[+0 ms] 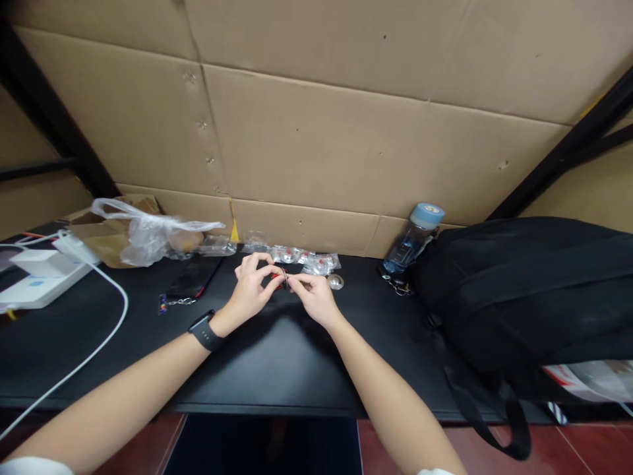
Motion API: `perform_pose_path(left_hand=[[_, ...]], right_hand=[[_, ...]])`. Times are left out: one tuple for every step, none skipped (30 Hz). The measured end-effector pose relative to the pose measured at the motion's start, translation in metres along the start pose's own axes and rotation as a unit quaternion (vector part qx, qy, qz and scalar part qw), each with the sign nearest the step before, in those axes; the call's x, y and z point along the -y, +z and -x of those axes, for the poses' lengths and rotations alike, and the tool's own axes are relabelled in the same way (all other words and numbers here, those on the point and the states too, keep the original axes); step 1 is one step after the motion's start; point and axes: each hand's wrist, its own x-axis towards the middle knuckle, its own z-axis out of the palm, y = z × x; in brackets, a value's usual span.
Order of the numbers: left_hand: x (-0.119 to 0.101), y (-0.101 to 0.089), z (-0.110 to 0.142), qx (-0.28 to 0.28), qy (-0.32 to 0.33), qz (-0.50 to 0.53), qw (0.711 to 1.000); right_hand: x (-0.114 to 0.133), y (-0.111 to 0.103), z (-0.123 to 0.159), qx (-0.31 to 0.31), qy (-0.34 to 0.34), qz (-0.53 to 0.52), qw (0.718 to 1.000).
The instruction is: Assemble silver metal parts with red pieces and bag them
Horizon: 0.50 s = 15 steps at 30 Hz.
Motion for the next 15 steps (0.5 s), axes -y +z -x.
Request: perform_pose_path(left_hand=[[-0.0003, 0.0002, 0.0001, 0.001, -0.002, 0.002, 1.000], [-0.0006, 0.0004, 0.0003, 0.002, -0.003, 0.004, 1.000], [-0.0009, 0.0005, 0.0006, 0.003, -0.004, 0.004, 1.000], [-0.0012, 0.0005, 0.0008, 0.004, -0.003, 0.005, 1.000], [-0.0014, 0.0004, 0.0009, 0.007, -0.003, 0.005, 1.000], [-0.0016, 0.0002, 0.0009, 0.010, -0.003, 0.005, 1.000], [-0.0016, 0.0000, 0.0008, 0.014, -0.002, 0.005, 1.000], [-0.0016, -0.0002, 0.0006, 0.019, 0.000, 0.005, 1.000], [-0.0014, -0.0004, 0.0003, 0.026, 0.003, 0.007, 1.000], [-0.0011, -0.0006, -0.0001, 0.035, 0.006, 0.010, 0.999], [-0.0006, -0.0007, -0.0005, 0.044, 0.008, 0.016, 0.999], [0.0001, -0.0007, -0.0010, 0.052, 0.007, 0.027, 0.998], [0.0011, -0.0007, -0.0015, 0.059, 0.004, 0.045, 0.997], [0.0022, -0.0008, -0.0019, 0.065, 0.000, 0.067, 0.996], [0.0035, -0.0008, -0.0024, 0.073, -0.001, 0.091, 0.993]], right_hand=[[-0.0005, 0.0002, 0.0000, -0.007, -0.001, -0.004, 1.000], [-0.0010, 0.0007, 0.0001, -0.017, -0.001, -0.007, 1.000], [-0.0015, 0.0013, 0.0003, -0.026, -0.001, -0.007, 1.000], [-0.0018, 0.0019, 0.0004, -0.031, -0.001, -0.006, 0.999], [-0.0019, 0.0024, 0.0007, -0.032, -0.002, -0.002, 0.999], [-0.0017, 0.0026, 0.0010, -0.030, -0.004, 0.005, 1.000], [-0.0013, 0.0026, 0.0012, -0.027, -0.007, 0.014, 1.000], [-0.0008, 0.0023, 0.0014, -0.024, -0.011, 0.026, 0.999], [-0.0001, 0.0018, 0.0015, -0.020, -0.015, 0.040, 0.999], [0.0008, 0.0010, 0.0015, -0.016, -0.020, 0.055, 0.998], [0.0017, 0.0001, 0.0013, -0.012, -0.028, 0.071, 0.997], [0.0028, -0.0009, 0.0011, -0.005, -0.038, 0.086, 0.996], [0.0040, -0.0019, 0.0008, 0.002, -0.051, 0.099, 0.994], [0.0052, -0.0028, 0.0006, 0.011, -0.065, 0.112, 0.992], [0.0064, -0.0036, 0.0004, 0.018, -0.078, 0.123, 0.989]])
